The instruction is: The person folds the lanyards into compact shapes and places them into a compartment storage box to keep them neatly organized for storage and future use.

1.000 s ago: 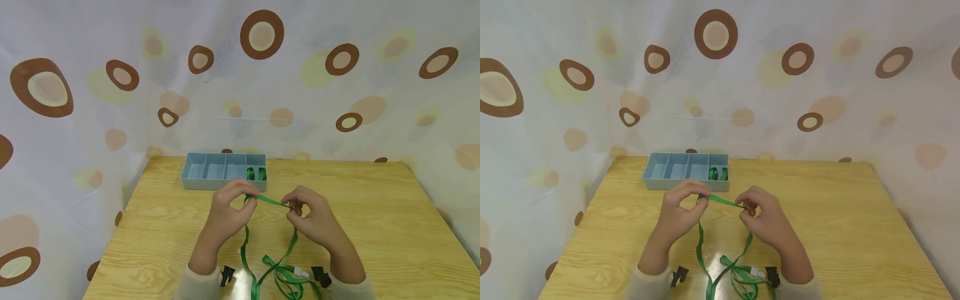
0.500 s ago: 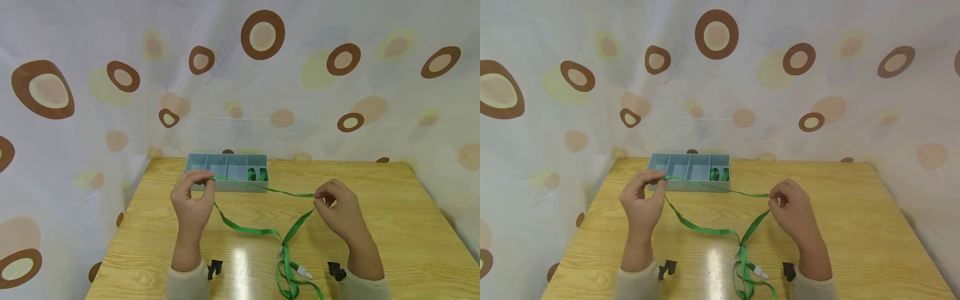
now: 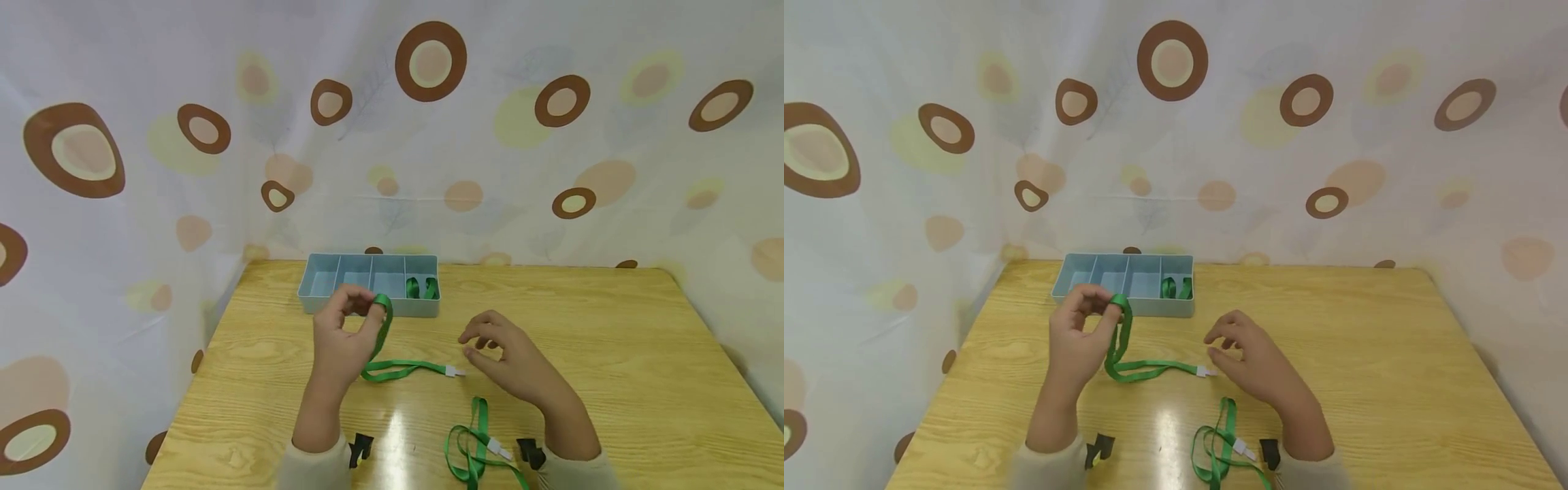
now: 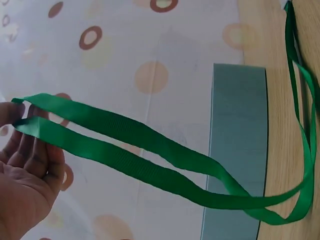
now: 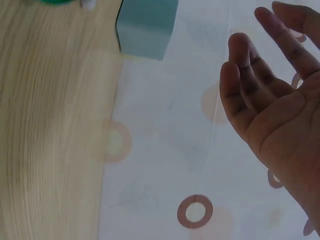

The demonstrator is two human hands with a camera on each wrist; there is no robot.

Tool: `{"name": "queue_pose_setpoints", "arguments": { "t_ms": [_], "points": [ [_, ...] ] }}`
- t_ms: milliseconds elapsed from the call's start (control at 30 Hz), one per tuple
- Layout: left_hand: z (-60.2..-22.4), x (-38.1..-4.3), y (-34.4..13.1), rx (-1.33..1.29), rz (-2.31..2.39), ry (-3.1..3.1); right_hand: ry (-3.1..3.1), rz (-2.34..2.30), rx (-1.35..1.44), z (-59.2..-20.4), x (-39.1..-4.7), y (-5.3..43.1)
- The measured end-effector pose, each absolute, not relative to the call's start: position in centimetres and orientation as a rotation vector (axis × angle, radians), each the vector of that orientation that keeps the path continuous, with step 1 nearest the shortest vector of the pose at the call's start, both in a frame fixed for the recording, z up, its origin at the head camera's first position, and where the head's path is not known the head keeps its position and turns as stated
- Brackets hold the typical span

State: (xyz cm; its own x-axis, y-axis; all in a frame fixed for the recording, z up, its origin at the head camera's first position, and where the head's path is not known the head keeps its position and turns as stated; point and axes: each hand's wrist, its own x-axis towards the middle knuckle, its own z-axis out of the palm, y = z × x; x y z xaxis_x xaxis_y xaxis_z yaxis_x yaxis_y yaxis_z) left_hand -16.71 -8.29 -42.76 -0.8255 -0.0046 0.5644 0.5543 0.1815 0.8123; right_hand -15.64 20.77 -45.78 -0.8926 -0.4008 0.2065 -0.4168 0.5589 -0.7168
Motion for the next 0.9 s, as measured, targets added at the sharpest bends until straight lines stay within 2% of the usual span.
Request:
{"name": "queue_pose_setpoints", "arguments": {
  "t_ms": [267, 567, 733, 900],
  "points": [
    [-43.3, -16.3, -6.6, -0.661, -1.742, -2.296, -2.552, 1.427, 1.068, -45.7, -14.5, 16.5],
    [-43.4, -15.8, -5.4, -0.894, -1.586, -2.279, -2.534, 1.462, 1.096, -45.8, -13.6, 15.3],
    [-43.3, -15.4, -4.9, -0.946, -1.585, -2.234, -2.448, 1.450, 1.186, -46.2, -13.4, 14.4],
    [-43.1, -15.2, -4.6, -0.932, -1.567, -2.173, -2.321, 1.395, 1.149, -46.2, -13.4, 13.4]
  ]
}}
